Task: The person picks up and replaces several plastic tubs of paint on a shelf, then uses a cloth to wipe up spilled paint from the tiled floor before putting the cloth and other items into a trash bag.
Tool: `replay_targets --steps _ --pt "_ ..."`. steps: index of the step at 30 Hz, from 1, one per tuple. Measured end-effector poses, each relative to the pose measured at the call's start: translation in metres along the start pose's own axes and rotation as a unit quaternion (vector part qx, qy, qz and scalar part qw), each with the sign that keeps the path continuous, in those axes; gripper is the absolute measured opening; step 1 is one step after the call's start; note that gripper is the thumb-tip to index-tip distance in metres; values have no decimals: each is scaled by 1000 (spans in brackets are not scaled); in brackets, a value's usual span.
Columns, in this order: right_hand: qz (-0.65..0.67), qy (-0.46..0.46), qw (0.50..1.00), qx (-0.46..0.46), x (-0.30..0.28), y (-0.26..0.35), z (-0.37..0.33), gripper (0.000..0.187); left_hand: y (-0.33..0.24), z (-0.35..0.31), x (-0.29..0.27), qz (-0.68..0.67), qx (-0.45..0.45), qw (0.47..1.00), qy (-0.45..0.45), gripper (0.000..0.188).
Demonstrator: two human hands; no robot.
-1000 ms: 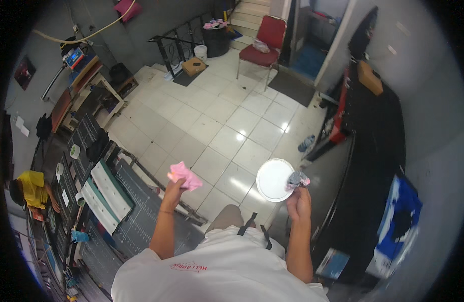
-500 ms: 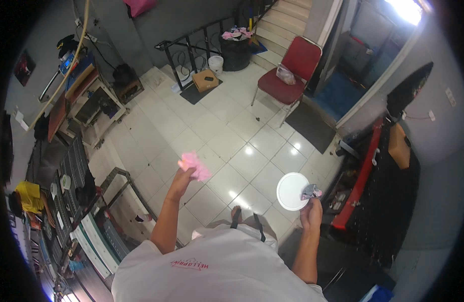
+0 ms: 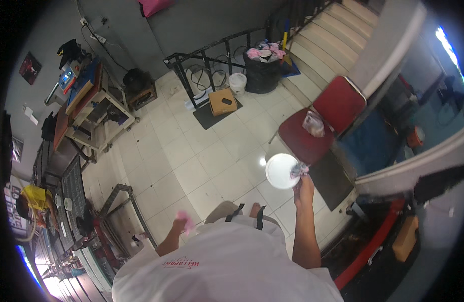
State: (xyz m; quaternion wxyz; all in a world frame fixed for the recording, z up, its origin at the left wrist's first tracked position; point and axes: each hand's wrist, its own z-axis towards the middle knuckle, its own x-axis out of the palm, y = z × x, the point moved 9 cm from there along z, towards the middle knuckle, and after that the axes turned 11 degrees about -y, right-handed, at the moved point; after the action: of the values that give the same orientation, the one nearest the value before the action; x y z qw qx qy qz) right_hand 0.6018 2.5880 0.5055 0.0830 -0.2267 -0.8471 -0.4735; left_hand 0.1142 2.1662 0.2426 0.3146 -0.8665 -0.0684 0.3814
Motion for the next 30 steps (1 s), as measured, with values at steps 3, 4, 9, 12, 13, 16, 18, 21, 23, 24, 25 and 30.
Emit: replay_targets --steps 3,4,9,12,13,16,18,21,23,24,25,30 --pt "-16 -17 1000 -8 57 42 89 17 58 -61 49 -155 -271 950 20 17" --pt "-27 -16 999 -12 73 53 123 15 52 -72 61 -178 -338 924 21 16" --pt "25 -37 999 -26 181 75 285 3 3 -14 93 -233 -383 894 -10 18" --pt "-9 -59 997 -44 247 85 374 4 -73 107 91 -352 -230 907 -9 25" --pt "-28 -91 994 -55 281 85 395 6 -114 159 72 -398 -148 905 -12 27" --pt "-77 -92 991 -60 316 94 504 6 -290 307 49 -199 -61 974 -93 34" --pt "-94 -133 983 -83 313 121 568 7 -475 349 53 -174 -17 982 -68 33" --pt "-27 -129 987 -92 394 134 658 8 -641 377 -12 -240 128 956 -113 31" --pt "-12 -111 989 -95 428 140 723 9 -695 378 -24 -221 134 957 -133 33" --pt "-19 -86 992 -95 450 148 762 11 -711 380 -26 -204 157 951 -168 34" --pt "-22 -58 994 -89 475 143 795 12 -701 386 -24 -188 142 956 -177 34" --pt "-26 -135 987 88 507 75 938 29 -582 375 49 -173 -116 957 -202 34"
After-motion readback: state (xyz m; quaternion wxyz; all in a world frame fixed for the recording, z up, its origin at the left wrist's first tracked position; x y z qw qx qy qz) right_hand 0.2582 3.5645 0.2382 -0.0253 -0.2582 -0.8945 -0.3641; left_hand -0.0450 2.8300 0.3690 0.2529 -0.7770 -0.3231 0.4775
